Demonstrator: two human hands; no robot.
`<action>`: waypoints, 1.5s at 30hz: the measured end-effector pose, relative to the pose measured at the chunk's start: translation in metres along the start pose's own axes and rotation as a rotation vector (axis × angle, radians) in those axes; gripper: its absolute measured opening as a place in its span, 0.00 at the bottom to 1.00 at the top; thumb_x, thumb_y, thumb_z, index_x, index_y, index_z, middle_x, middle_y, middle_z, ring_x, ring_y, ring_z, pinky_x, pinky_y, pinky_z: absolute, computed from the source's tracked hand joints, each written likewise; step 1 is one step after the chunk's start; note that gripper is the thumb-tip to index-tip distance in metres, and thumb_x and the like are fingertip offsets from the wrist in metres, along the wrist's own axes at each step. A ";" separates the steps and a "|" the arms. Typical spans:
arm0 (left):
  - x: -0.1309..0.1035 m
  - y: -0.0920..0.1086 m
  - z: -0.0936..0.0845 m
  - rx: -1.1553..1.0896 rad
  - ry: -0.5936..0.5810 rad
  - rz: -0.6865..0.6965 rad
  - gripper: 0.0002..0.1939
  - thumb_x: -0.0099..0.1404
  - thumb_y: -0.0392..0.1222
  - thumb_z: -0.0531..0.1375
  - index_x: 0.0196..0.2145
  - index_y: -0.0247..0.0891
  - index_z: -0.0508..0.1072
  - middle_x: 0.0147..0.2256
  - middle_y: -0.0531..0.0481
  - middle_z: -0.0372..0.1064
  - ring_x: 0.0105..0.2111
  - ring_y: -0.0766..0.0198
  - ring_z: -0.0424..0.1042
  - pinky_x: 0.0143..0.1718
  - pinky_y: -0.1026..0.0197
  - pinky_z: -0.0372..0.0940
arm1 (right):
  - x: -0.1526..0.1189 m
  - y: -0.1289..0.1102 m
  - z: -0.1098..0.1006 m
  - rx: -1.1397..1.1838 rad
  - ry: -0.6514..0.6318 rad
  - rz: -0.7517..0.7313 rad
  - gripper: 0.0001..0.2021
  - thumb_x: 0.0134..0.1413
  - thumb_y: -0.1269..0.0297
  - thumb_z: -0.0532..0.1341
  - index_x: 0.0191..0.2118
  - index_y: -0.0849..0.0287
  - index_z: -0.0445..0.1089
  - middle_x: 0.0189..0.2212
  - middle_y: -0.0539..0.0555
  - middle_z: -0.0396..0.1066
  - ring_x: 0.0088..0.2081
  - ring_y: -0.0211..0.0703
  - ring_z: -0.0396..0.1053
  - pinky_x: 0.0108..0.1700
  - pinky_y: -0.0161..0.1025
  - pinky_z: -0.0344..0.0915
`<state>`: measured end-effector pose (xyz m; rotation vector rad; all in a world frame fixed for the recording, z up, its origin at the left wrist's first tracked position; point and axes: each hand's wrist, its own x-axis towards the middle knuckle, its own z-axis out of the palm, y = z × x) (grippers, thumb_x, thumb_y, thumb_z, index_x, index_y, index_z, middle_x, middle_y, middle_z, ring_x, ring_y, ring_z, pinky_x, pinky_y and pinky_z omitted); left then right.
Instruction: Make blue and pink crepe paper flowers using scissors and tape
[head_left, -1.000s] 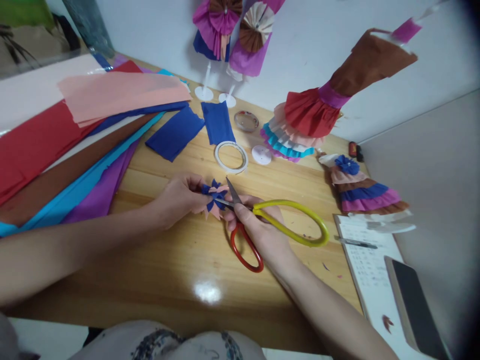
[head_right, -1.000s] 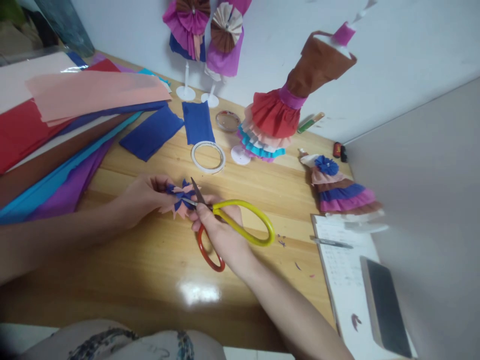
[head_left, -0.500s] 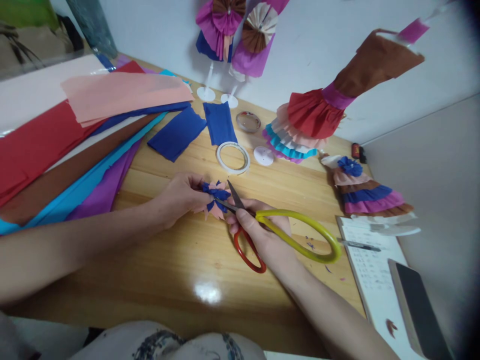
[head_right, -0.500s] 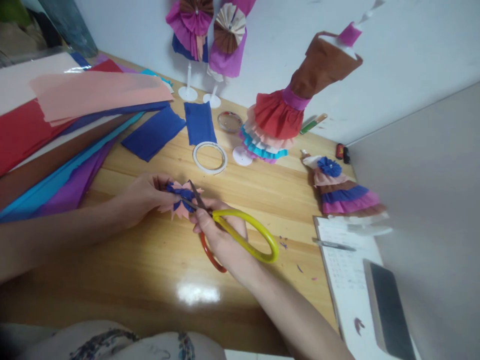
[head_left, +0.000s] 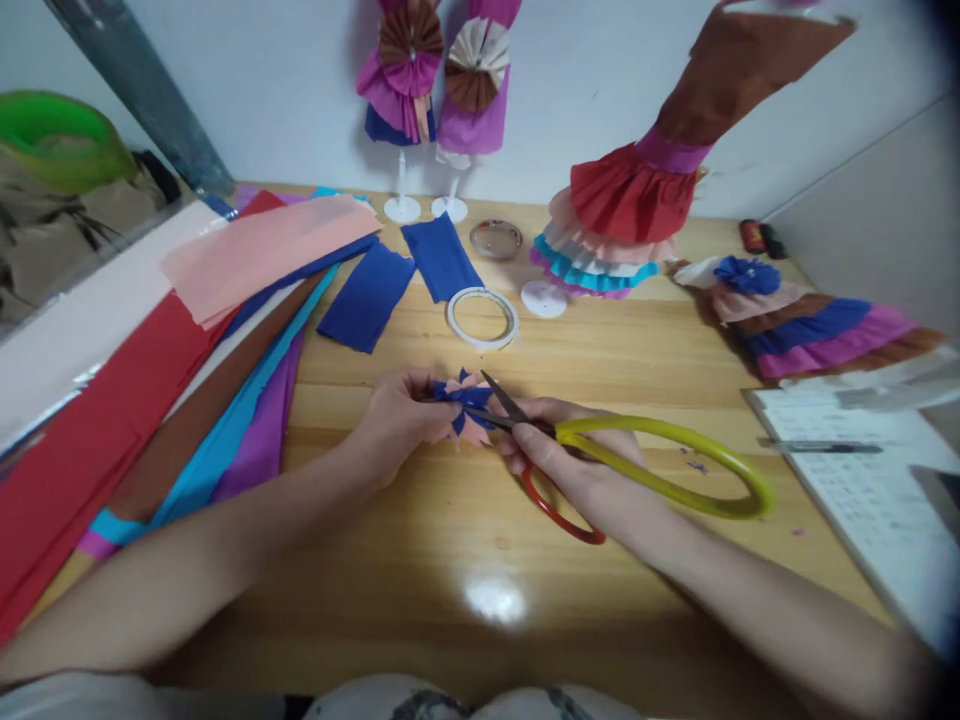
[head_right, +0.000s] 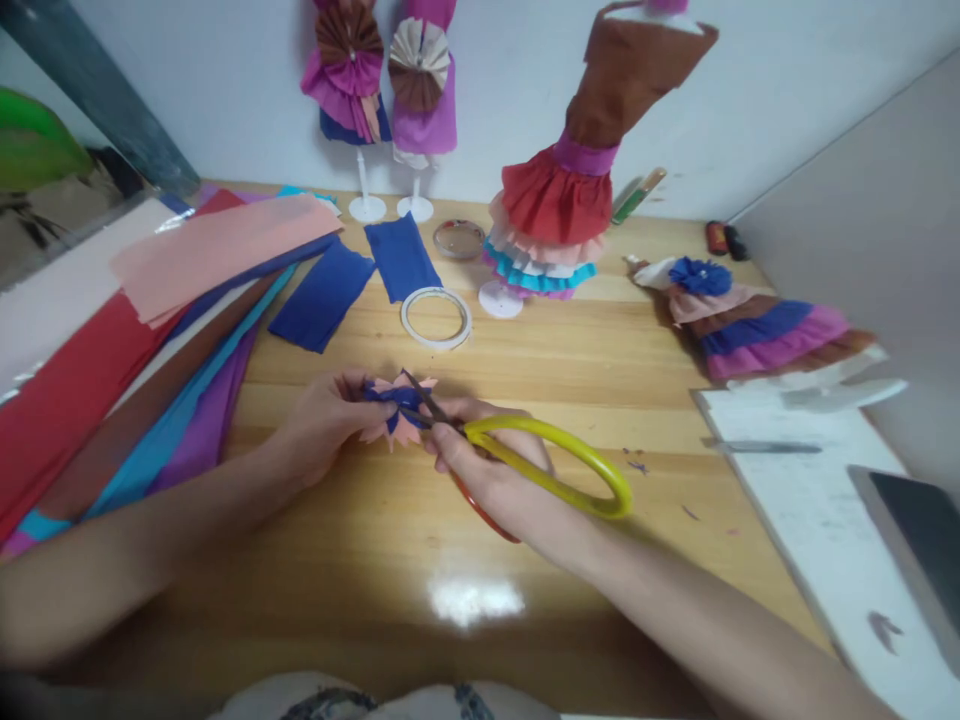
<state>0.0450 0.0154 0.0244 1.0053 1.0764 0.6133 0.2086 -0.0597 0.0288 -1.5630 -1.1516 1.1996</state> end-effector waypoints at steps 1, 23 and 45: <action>0.000 0.000 0.000 -0.010 0.007 -0.001 0.08 0.45 0.37 0.64 0.17 0.36 0.67 0.12 0.59 0.59 0.14 0.74 0.54 0.18 0.68 0.51 | 0.000 0.001 0.000 -0.009 0.003 -0.003 0.14 0.51 0.52 0.64 0.35 0.58 0.77 0.24 0.54 0.74 0.24 0.40 0.69 0.25 0.36 0.69; 0.000 -0.012 0.002 -0.045 -0.025 0.074 0.07 0.44 0.38 0.65 0.20 0.35 0.70 0.19 0.54 0.70 0.17 0.73 0.62 0.18 0.69 0.55 | 0.002 -0.006 -0.005 0.071 -0.075 0.057 0.14 0.50 0.53 0.66 0.36 0.60 0.74 0.25 0.53 0.75 0.24 0.38 0.71 0.28 0.35 0.70; 0.000 -0.008 0.001 -0.076 -0.055 0.089 0.06 0.44 0.37 0.64 0.18 0.35 0.70 0.14 0.56 0.66 0.14 0.74 0.56 0.16 0.69 0.51 | -0.001 0.010 -0.001 -0.067 -0.033 -0.075 0.15 0.58 0.54 0.60 0.41 0.58 0.76 0.26 0.53 0.76 0.24 0.39 0.72 0.29 0.36 0.70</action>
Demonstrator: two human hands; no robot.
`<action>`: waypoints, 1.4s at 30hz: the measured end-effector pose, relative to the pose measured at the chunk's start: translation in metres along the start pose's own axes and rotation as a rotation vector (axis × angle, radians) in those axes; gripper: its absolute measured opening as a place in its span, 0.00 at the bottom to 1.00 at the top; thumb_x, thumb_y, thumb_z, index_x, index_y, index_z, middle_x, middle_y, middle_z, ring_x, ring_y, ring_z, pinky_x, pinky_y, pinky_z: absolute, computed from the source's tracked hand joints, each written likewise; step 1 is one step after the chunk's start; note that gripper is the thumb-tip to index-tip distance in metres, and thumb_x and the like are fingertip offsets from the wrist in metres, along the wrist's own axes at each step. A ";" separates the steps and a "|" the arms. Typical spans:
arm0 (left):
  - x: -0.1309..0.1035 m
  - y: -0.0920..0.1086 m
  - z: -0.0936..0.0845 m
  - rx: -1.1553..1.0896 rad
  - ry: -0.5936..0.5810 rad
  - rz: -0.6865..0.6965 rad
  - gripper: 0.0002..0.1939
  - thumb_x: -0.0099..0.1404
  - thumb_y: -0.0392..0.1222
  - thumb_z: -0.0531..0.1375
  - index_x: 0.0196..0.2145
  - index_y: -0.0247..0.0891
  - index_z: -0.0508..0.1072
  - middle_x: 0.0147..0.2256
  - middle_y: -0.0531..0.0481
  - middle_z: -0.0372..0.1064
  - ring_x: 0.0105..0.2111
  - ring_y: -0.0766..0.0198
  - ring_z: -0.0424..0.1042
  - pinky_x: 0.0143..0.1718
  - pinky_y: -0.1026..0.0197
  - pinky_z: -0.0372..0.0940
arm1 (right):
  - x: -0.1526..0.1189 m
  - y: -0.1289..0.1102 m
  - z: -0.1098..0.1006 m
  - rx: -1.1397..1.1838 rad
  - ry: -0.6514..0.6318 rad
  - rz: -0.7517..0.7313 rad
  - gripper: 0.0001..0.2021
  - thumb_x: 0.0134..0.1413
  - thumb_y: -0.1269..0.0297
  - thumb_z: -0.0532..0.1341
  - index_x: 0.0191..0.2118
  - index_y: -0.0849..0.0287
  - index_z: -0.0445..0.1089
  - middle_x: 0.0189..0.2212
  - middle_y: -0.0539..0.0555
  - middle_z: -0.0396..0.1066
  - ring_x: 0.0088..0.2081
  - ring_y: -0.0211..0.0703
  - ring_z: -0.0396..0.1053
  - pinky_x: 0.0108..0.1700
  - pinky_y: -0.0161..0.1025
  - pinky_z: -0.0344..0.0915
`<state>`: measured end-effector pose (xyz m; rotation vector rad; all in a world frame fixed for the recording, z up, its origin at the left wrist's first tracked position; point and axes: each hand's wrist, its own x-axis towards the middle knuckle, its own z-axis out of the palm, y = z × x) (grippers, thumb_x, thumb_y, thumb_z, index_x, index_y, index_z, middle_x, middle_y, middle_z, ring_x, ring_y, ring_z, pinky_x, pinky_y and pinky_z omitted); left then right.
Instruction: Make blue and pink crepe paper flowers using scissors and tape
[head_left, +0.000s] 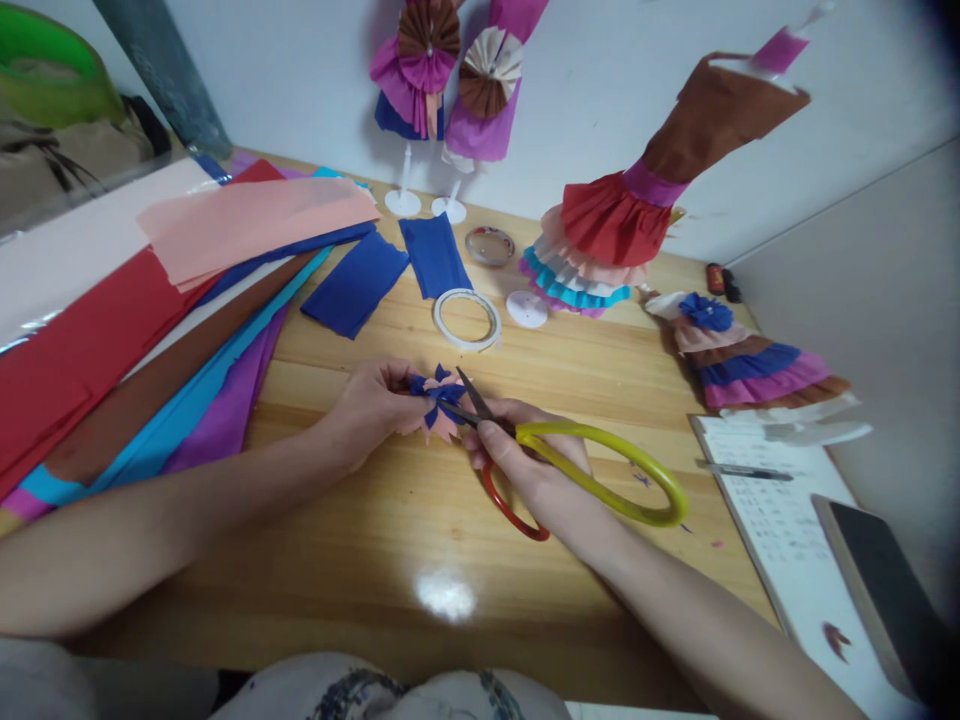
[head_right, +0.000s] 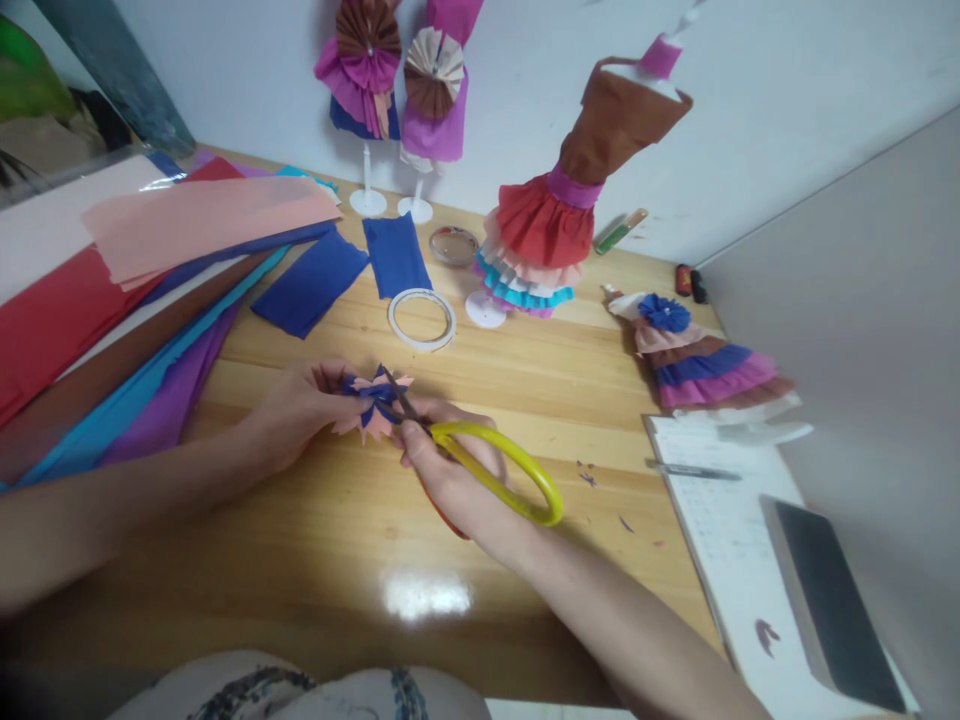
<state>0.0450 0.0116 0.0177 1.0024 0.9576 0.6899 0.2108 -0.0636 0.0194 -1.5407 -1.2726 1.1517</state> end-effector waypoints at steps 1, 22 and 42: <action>0.000 0.000 0.000 0.004 0.002 -0.004 0.05 0.44 0.37 0.64 0.19 0.35 0.71 0.14 0.56 0.66 0.14 0.74 0.56 0.16 0.69 0.51 | 0.000 0.002 0.000 -0.021 -0.004 -0.008 0.15 0.58 0.53 0.60 0.41 0.57 0.77 0.26 0.52 0.75 0.24 0.39 0.72 0.28 0.36 0.70; 0.000 -0.001 0.001 -0.011 0.036 0.020 0.11 0.45 0.42 0.67 0.18 0.36 0.68 0.14 0.57 0.64 0.14 0.74 0.56 0.16 0.68 0.53 | -0.001 -0.013 -0.003 0.074 -0.016 0.030 0.12 0.54 0.55 0.62 0.34 0.59 0.74 0.26 0.53 0.75 0.24 0.38 0.70 0.27 0.35 0.69; 0.000 0.004 0.001 -0.028 0.001 0.030 0.10 0.46 0.39 0.67 0.16 0.36 0.69 0.12 0.58 0.62 0.14 0.74 0.56 0.17 0.68 0.55 | 0.000 0.005 0.000 0.022 0.016 -0.067 0.15 0.57 0.52 0.61 0.36 0.58 0.76 0.24 0.53 0.74 0.23 0.39 0.70 0.26 0.36 0.69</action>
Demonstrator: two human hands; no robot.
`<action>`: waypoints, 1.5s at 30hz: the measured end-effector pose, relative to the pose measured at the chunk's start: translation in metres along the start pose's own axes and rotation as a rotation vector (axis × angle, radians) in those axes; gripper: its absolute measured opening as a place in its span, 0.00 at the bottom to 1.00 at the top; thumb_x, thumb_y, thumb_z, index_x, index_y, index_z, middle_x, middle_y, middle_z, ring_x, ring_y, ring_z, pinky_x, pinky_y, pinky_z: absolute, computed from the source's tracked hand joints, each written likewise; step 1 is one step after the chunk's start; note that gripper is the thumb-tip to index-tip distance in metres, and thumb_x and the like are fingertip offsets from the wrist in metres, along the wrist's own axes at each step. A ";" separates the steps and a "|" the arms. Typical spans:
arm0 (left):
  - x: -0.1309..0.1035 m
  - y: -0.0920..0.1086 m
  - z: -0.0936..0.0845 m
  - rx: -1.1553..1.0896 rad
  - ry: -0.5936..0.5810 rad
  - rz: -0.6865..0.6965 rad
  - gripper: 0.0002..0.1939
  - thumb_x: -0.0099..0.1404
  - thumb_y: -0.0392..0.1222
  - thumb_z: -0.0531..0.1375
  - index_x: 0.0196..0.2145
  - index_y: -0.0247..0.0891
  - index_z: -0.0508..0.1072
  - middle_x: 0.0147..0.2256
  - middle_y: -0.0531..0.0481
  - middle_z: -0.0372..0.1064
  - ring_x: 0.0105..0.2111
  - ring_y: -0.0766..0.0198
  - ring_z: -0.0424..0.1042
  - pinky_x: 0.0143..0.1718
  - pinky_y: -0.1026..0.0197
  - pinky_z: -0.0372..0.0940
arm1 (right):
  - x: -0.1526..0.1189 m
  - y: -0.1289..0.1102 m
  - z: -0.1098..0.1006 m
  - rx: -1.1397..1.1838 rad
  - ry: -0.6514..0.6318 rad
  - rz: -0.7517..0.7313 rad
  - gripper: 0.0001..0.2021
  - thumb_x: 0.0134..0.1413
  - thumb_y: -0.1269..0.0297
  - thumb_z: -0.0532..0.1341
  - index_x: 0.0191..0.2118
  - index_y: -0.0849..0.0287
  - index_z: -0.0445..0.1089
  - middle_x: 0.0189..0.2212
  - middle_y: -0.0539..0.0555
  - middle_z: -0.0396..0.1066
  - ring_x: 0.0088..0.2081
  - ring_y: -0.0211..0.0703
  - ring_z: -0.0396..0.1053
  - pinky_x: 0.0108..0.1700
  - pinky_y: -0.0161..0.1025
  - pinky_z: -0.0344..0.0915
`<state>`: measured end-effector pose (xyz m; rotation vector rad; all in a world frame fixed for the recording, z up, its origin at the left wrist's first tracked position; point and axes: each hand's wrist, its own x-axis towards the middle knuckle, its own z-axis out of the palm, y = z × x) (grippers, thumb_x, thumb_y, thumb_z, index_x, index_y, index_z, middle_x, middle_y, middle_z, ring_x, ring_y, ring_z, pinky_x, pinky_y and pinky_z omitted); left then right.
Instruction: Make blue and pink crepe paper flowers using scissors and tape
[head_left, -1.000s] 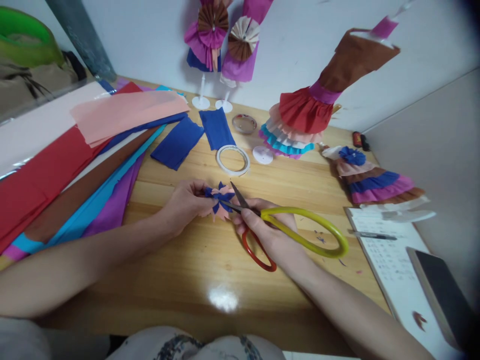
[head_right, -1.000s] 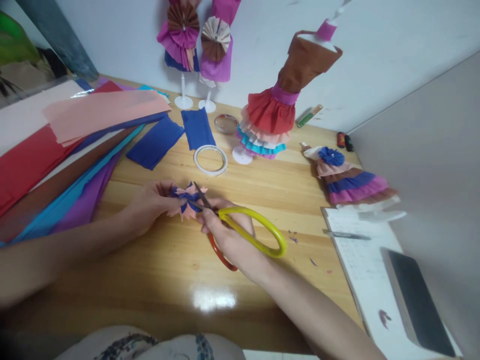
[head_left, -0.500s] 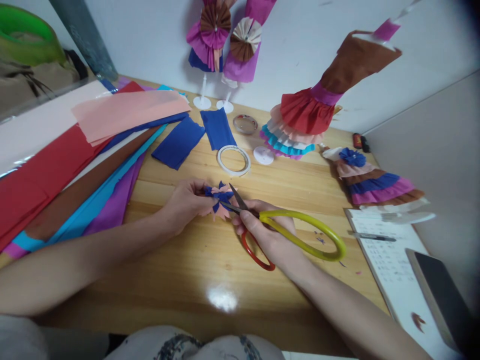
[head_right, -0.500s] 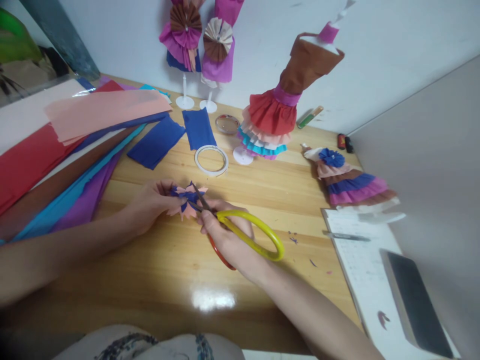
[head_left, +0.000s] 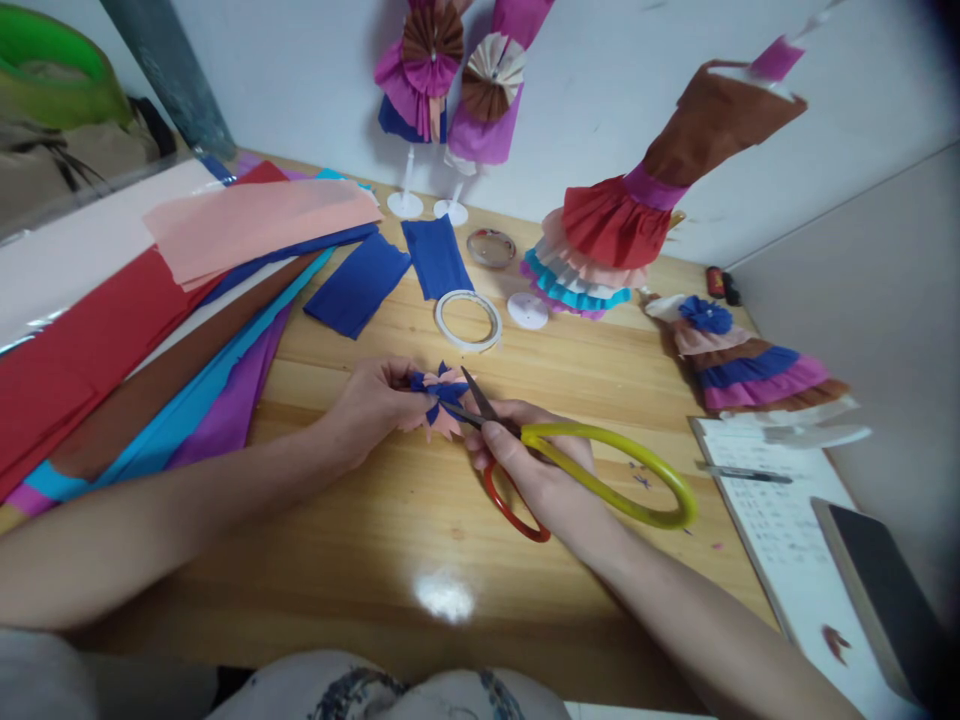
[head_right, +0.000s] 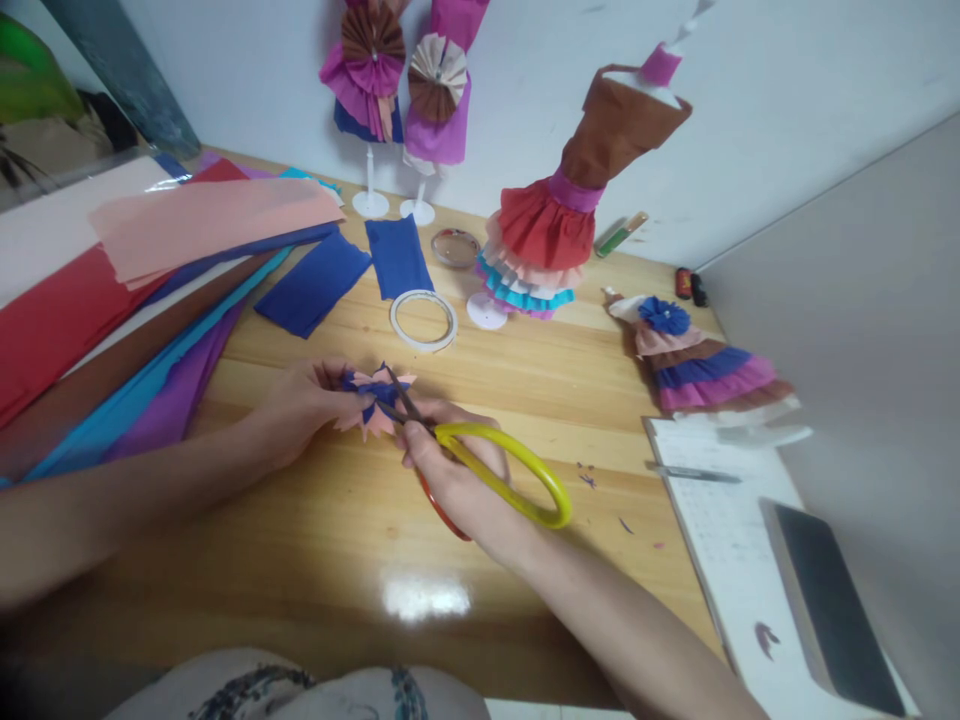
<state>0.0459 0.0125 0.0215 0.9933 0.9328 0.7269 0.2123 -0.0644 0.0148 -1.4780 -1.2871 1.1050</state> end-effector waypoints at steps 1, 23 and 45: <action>0.000 0.001 0.000 0.005 -0.003 -0.005 0.10 0.45 0.39 0.67 0.16 0.36 0.69 0.13 0.57 0.62 0.14 0.74 0.56 0.17 0.68 0.55 | 0.000 -0.001 0.000 0.003 -0.001 0.003 0.15 0.57 0.52 0.61 0.37 0.59 0.76 0.24 0.53 0.74 0.23 0.39 0.71 0.26 0.36 0.69; -0.002 -0.007 -0.003 0.015 -0.033 -0.001 0.08 0.46 0.39 0.67 0.20 0.34 0.72 0.20 0.50 0.74 0.17 0.71 0.65 0.19 0.68 0.56 | -0.001 -0.003 0.001 -0.063 -0.040 0.016 0.12 0.59 0.55 0.60 0.41 0.55 0.77 0.26 0.51 0.75 0.24 0.39 0.72 0.28 0.36 0.71; 0.000 -0.007 -0.001 0.024 0.018 0.015 0.10 0.47 0.40 0.68 0.19 0.36 0.69 0.16 0.53 0.71 0.14 0.73 0.61 0.16 0.69 0.53 | 0.001 -0.001 0.001 0.001 -0.017 0.033 0.14 0.57 0.55 0.60 0.39 0.58 0.77 0.25 0.53 0.75 0.24 0.39 0.72 0.28 0.37 0.71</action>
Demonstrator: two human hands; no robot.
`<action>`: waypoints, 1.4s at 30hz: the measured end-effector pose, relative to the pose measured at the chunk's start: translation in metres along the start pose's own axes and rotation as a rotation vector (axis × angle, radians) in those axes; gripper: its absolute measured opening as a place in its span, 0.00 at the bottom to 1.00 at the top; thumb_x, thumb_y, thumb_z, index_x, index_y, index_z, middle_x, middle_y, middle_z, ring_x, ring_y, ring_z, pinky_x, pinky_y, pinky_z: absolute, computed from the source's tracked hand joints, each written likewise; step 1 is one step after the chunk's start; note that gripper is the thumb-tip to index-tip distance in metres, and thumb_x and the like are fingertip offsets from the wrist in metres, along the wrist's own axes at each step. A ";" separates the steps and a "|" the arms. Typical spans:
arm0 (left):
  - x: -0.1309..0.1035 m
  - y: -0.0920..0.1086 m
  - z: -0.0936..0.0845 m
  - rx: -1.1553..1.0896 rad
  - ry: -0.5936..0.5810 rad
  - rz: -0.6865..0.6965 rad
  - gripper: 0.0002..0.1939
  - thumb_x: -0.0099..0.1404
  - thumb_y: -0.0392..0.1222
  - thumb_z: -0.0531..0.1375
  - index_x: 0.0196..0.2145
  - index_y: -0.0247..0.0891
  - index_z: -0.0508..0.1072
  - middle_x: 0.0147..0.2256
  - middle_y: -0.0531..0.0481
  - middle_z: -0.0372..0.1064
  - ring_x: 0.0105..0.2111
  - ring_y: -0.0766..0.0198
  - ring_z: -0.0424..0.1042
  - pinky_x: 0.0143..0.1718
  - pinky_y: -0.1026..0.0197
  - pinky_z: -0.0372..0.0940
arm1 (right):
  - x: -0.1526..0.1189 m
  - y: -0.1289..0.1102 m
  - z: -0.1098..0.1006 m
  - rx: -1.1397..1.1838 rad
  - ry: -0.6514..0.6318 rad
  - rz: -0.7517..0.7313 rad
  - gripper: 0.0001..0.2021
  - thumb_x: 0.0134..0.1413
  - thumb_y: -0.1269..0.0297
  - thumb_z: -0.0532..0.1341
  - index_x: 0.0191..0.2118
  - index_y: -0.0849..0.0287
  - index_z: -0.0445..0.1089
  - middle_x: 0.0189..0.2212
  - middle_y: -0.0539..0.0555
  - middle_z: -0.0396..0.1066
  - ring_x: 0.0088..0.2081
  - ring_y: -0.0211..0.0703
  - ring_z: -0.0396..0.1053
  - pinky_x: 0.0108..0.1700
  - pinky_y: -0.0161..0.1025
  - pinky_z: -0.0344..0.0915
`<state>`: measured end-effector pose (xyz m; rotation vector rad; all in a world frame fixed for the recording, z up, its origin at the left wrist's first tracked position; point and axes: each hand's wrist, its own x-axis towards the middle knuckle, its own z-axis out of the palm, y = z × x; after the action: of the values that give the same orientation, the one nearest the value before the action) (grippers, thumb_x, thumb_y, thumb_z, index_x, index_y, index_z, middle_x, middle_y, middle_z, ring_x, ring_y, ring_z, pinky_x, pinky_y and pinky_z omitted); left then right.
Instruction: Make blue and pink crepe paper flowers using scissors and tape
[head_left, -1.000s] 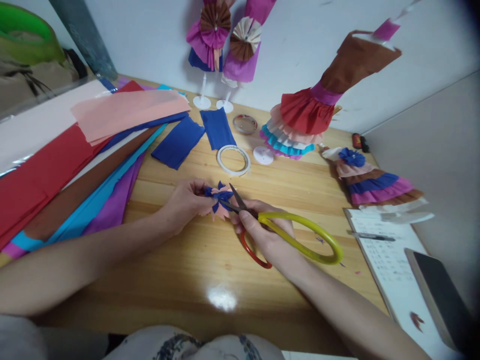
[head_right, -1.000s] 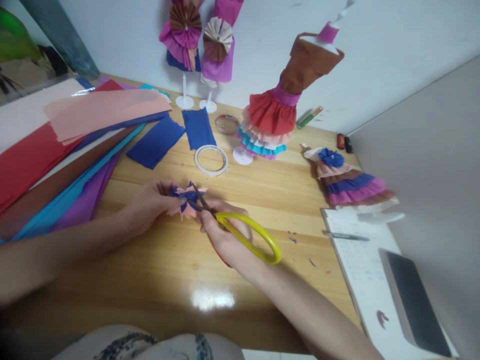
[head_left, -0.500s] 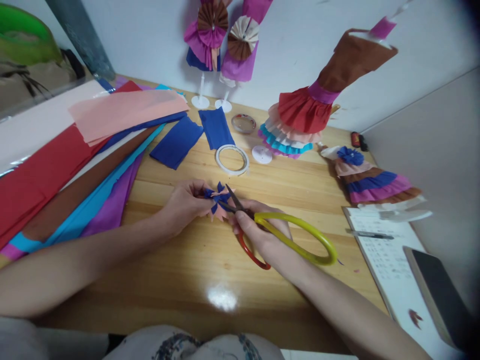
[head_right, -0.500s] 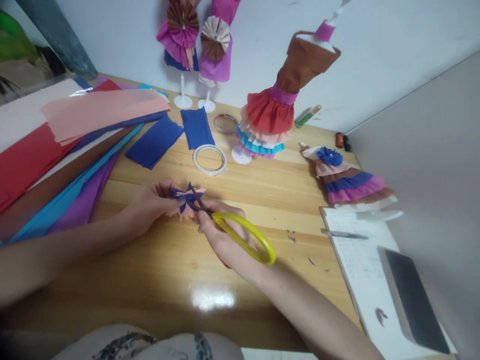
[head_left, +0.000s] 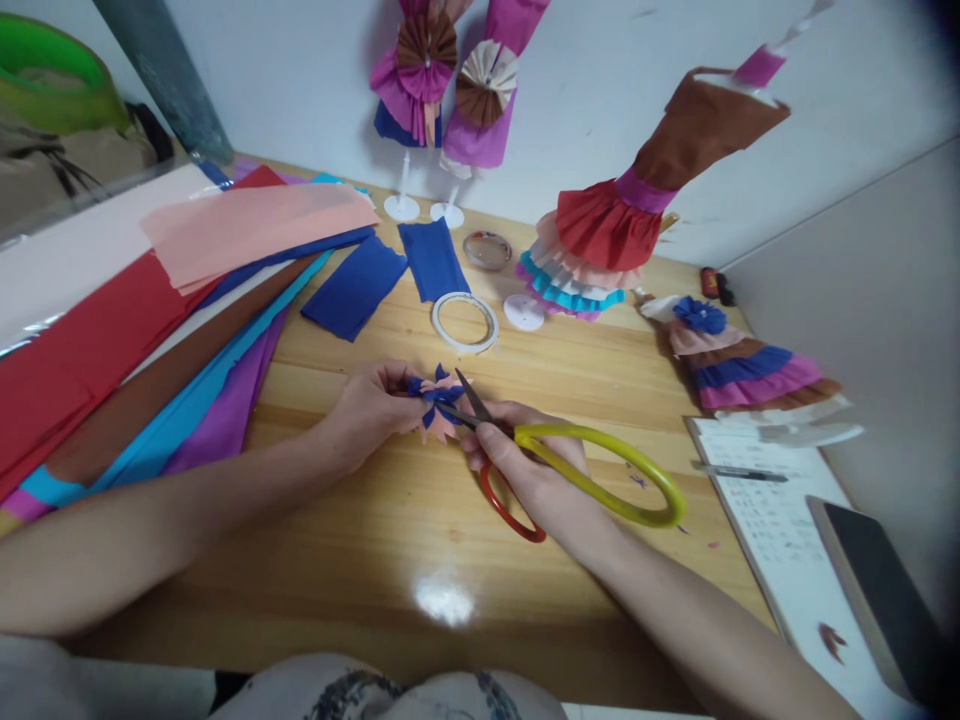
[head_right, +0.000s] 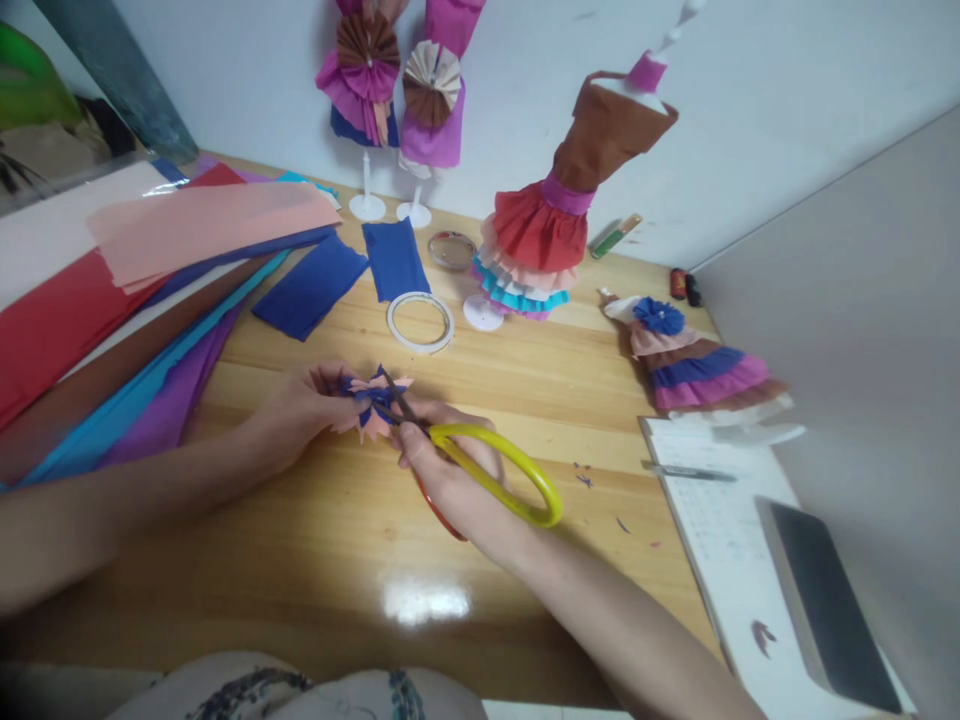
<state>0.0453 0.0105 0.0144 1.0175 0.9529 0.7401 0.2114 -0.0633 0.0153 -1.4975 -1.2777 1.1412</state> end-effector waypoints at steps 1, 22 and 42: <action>0.000 0.000 0.000 -0.009 -0.011 -0.004 0.10 0.47 0.40 0.68 0.20 0.36 0.69 0.18 0.52 0.72 0.16 0.72 0.63 0.17 0.69 0.55 | 0.000 0.000 0.000 -0.007 -0.005 -0.003 0.14 0.58 0.55 0.60 0.40 0.58 0.77 0.25 0.53 0.75 0.24 0.39 0.72 0.28 0.37 0.71; 0.000 -0.010 -0.002 0.023 -0.003 0.068 0.06 0.47 0.34 0.67 0.20 0.34 0.72 0.20 0.52 0.73 0.21 0.70 0.68 0.25 0.68 0.63 | -0.003 -0.009 0.005 -0.196 -0.003 -0.171 0.09 0.57 0.64 0.59 0.37 0.53 0.78 0.35 0.52 0.80 0.37 0.45 0.77 0.41 0.40 0.73; -0.004 -0.008 0.002 0.213 0.121 0.352 0.03 0.54 0.36 0.63 0.24 0.36 0.76 0.24 0.51 0.75 0.26 0.65 0.72 0.31 0.64 0.65 | -0.006 -0.010 0.006 -0.048 0.075 -0.168 0.11 0.60 0.63 0.58 0.43 0.52 0.78 0.28 0.50 0.77 0.26 0.40 0.74 0.29 0.35 0.71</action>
<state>0.0464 0.0029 0.0088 1.3604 0.9830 1.0163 0.2034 -0.0674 0.0238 -1.4243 -1.3604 0.9434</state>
